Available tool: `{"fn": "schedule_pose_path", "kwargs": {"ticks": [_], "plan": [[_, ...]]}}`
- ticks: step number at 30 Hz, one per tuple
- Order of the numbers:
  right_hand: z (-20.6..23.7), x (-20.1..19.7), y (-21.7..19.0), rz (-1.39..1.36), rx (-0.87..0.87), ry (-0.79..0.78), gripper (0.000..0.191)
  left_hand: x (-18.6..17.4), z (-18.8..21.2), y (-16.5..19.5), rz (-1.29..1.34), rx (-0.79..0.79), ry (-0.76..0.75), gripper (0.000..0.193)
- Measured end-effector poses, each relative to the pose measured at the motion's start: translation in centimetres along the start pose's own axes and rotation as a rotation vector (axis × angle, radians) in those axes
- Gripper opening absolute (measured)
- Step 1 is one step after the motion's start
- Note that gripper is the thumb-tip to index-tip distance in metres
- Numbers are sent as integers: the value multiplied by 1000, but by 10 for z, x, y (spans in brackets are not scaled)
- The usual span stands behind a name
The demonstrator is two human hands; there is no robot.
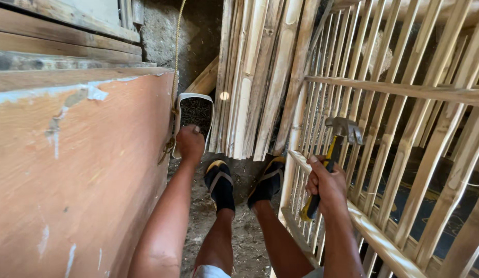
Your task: The person assembles a bamboo frame by hammering nails into bamboo slats. They repeatedly pick up nails from a container and drive them into the joints using a hammer.
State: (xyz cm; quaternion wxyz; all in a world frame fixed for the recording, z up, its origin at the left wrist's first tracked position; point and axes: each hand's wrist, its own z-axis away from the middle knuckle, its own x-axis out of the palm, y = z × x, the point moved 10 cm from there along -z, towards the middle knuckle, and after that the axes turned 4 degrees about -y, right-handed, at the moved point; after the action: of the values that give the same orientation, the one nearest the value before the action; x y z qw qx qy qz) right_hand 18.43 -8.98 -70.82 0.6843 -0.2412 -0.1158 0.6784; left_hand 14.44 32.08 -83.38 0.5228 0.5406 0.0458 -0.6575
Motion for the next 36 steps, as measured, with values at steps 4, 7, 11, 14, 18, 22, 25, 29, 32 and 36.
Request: {"fn": "schedule_pose_path", "kwargs": {"ticks": [4,7,11,14,18,22,25,29,32,36], "plan": [[1,-5,6,-53,13,32,21,-8,3,23,23,185,92,22],[1,11,7,-62,9,-17,21,6,6,33,126,93,1,22],[-4,42,7,-4,56,-81,20,58,7,64,454,-21,-202,22],[-7,63,-1,-35,44,-152,20,76,4,111,379,139,-145,14],[-8,73,-8,1,47,-172,19,91,4,134,196,36,-66,11],[-9,74,-13,-18,22,-200,18,94,4,154,-64,200,-72,27],[-10,69,-9,-56,57,-180,19,97,4,165,-219,362,-97,23],[-10,70,-6,-141,82,-191,18,96,1,163,-350,327,-79,21],[-8,69,-3,-134,99,-189,17,99,4,168,-321,317,-122,17],[-7,70,2,-107,95,-221,17,93,3,168,-274,266,-100,23]]}}
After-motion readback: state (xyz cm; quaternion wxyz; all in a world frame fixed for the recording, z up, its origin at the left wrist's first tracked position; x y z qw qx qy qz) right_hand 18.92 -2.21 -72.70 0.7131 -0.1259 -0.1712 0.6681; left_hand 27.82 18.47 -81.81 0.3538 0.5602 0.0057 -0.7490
